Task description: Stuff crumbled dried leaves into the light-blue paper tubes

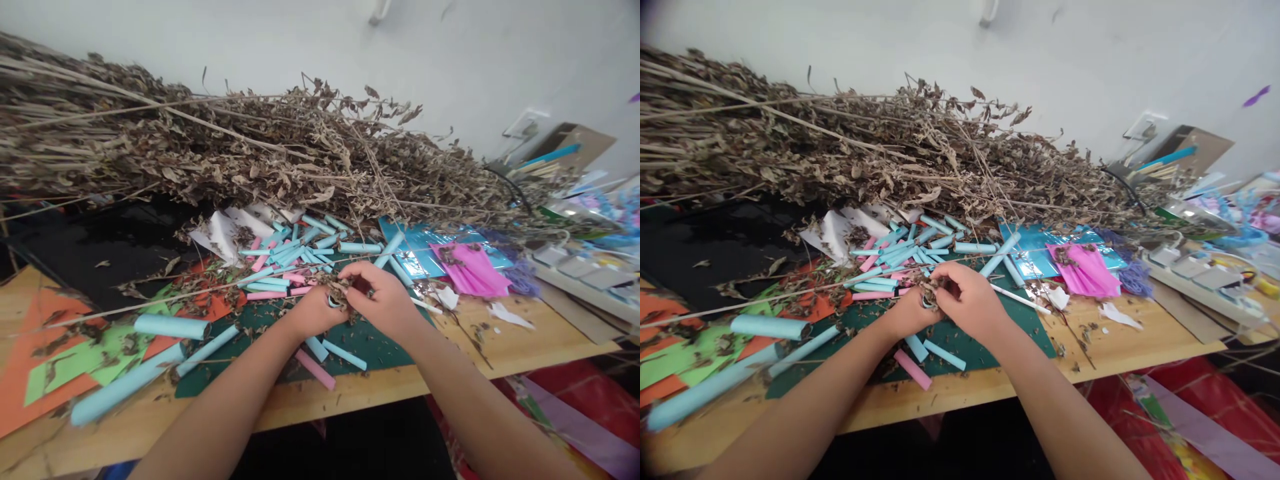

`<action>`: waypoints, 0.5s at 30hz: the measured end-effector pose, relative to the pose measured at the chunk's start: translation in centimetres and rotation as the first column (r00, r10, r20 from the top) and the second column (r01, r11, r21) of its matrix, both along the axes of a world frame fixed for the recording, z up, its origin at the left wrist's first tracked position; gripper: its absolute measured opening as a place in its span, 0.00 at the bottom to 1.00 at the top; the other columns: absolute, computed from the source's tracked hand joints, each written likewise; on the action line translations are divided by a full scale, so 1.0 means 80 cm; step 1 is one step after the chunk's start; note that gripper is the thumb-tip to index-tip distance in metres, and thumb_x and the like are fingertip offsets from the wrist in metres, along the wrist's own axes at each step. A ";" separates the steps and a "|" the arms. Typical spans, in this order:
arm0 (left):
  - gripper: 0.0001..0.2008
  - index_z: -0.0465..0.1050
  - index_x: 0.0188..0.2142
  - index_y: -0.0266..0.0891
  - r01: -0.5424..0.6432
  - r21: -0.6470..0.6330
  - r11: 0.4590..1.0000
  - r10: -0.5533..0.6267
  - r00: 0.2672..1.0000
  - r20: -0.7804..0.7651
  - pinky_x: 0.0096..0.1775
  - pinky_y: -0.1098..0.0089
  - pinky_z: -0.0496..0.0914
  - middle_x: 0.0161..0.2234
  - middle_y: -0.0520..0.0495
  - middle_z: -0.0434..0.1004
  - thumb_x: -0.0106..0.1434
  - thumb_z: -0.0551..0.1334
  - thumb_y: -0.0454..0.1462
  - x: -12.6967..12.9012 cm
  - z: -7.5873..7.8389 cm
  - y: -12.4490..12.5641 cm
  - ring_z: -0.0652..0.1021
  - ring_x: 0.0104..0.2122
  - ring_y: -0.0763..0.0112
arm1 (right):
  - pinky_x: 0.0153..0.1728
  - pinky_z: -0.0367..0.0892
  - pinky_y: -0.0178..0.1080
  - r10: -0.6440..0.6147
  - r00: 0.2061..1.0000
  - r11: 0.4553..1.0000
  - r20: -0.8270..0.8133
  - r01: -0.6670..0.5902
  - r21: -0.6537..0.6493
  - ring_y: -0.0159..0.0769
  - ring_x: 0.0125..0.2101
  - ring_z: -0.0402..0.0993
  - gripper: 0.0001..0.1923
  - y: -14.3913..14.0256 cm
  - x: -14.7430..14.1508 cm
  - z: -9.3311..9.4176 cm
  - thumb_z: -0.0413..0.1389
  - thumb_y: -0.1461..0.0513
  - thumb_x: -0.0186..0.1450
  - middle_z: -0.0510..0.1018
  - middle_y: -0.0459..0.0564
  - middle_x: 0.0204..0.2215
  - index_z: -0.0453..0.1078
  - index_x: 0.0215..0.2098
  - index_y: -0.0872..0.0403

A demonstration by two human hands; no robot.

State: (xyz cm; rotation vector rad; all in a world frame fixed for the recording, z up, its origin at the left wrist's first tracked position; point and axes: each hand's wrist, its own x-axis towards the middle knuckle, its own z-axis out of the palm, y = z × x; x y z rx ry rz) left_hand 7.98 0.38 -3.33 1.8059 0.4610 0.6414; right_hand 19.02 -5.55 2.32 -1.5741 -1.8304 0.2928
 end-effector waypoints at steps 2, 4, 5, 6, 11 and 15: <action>0.04 0.64 0.25 0.34 0.000 0.027 1.000 0.000 1.000 -0.016 0.33 0.74 0.64 0.24 0.52 0.67 0.47 0.54 0.32 -0.001 0.002 0.000 0.68 0.28 0.75 | 0.23 0.61 0.32 0.021 0.995 0.997 0.100 -0.028 0.068 0.29 0.22 0.63 0.09 -0.003 0.002 -0.004 0.47 0.69 0.52 0.70 0.45 0.25 0.62 0.30 0.54; 0.05 0.66 0.26 0.34 -0.008 0.068 0.998 0.013 0.998 -0.068 0.36 0.73 0.65 0.27 0.51 0.70 0.47 0.55 0.33 -0.003 0.004 0.000 0.69 0.30 0.73 | 0.28 0.61 0.35 0.066 0.975 0.983 0.212 -0.101 0.156 0.32 0.26 0.65 0.07 -0.005 0.005 -0.007 0.47 0.69 0.53 0.71 0.47 0.27 0.62 0.29 0.54; 0.06 0.67 0.27 0.35 -0.015 0.089 0.996 0.024 0.994 -0.103 0.37 0.72 0.65 0.28 0.51 0.70 0.47 0.55 0.34 -0.004 0.005 0.000 0.69 0.31 0.72 | 0.31 0.61 0.36 0.093 0.960 0.972 0.265 -0.146 0.185 0.33 0.29 0.65 0.06 -0.006 0.007 -0.007 0.47 0.68 0.54 0.71 0.48 0.28 0.63 0.29 0.54; 0.06 0.67 0.27 0.35 -0.021 0.110 0.994 0.035 0.991 -0.131 0.38 0.72 0.65 0.29 0.50 0.71 0.48 0.55 0.34 -0.004 0.006 0.000 0.70 0.31 0.71 | 0.32 0.60 0.38 0.119 0.943 0.963 0.312 -0.187 0.197 0.34 0.31 0.65 0.06 -0.007 0.009 -0.007 0.47 0.68 0.55 0.71 0.49 0.29 0.64 0.29 0.54; 0.11 0.68 0.34 0.37 -0.002 0.240 0.971 0.029 0.994 -0.107 0.46 0.69 0.61 0.38 0.49 0.71 0.49 0.55 0.34 -0.005 0.011 0.001 0.69 0.40 0.68 | 0.34 0.57 0.43 0.209 0.883 0.950 0.420 -0.285 0.128 0.37 0.32 0.62 0.11 -0.011 0.013 -0.003 0.44 0.61 0.59 0.69 0.51 0.34 0.66 0.33 0.55; 0.13 0.67 0.38 0.38 0.024 0.269 0.963 -0.008 0.998 -0.060 0.48 0.68 0.59 0.42 0.49 0.69 0.51 0.55 0.34 -0.005 0.010 0.002 0.67 0.43 0.67 | 0.37 0.57 0.44 0.228 0.890 0.956 0.396 -0.281 0.081 0.38 0.34 0.61 0.12 -0.012 0.012 0.004 0.43 0.61 0.59 0.67 0.52 0.36 0.67 0.32 0.55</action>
